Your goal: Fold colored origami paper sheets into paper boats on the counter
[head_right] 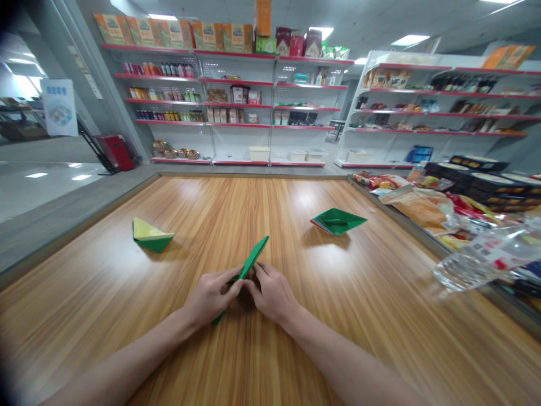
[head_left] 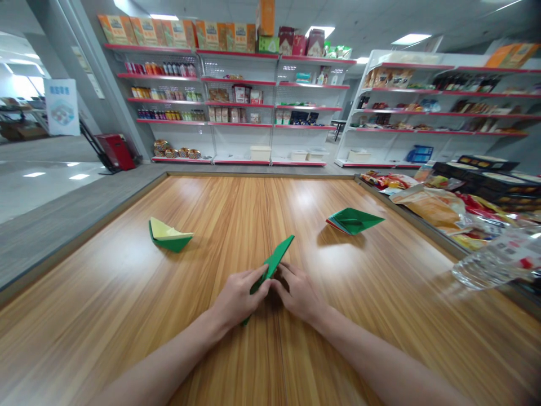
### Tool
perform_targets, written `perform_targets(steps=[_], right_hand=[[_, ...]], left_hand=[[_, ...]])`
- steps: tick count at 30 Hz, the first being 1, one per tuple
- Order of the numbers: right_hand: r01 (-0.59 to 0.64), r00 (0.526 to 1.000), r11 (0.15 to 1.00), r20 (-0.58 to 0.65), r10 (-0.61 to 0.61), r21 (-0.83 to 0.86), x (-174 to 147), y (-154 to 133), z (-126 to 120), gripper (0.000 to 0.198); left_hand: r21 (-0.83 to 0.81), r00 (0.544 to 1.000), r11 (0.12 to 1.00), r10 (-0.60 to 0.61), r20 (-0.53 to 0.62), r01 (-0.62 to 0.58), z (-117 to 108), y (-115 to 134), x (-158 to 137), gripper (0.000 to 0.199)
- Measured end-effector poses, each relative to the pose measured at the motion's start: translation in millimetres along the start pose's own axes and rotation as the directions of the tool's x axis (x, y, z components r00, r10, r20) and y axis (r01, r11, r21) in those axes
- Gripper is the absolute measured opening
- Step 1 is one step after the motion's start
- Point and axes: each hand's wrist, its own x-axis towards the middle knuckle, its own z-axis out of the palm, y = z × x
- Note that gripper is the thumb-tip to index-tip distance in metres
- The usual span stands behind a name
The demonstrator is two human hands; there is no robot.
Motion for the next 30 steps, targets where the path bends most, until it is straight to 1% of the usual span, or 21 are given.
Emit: perform_targets(steps=[3, 6, 8, 10, 12, 19, 24, 30], right_hand=[[0.000, 0.999, 0.997, 0.036, -0.003, 0.072, 0.3, -3.1, -3.2, 0.029], [0.031, 0.993, 0.997, 0.115, -0.039, 0.069, 1.3, -9.5, -8.6, 0.036], [0.053, 0.982, 0.998, 0.182, -0.058, 0.035, 1.7, -13.2, -10.9, 0.047], [0.062, 0.969, 0.998, 0.239, -0.064, 0.017, 1.8, -15.5, -11.7, 0.057], [0.057, 0.962, 0.998, 0.267, -0.063, 0.028, 1.8, -16.5, -11.7, 0.059], [0.044, 0.971, 0.993, 0.228, -0.068, 0.109, 2.3, -15.2, -12.9, 0.058], [0.034, 0.976, 0.995, 0.211, -0.053, 0.089, 1.9, -12.7, -10.4, 0.060], [0.034, 0.976, 0.995, 0.212, -0.054, 0.094, 2.0, -11.1, -9.1, 0.059]], left_hand=[[-0.130, 0.994, 0.986, -0.095, 0.044, 0.100, 1.2, 5.1, -0.9, 0.035], [-0.267, 0.977, 0.940, -0.195, 0.087, 0.211, -0.5, 5.4, 0.7, 0.034], [-0.355, 0.972, 0.905, -0.222, 0.074, 0.234, -1.6, 5.0, 2.8, 0.032], [-0.403, 0.973, 0.887, -0.226, 0.047, 0.225, -2.2, 4.9, 4.9, 0.030], [-0.422, 0.973, 0.879, -0.228, 0.038, 0.223, -2.5, 4.7, 6.4, 0.029], [-0.445, 0.972, 0.865, -0.227, 0.062, 0.230, -0.7, 0.7, 5.0, 0.032], [-0.444, 0.969, 0.863, -0.238, 0.066, 0.242, 3.3, -3.7, 3.9, 0.033], [-0.435, 0.975, 0.874, -0.215, 0.050, 0.215, 4.5, -5.4, 4.5, 0.031]])
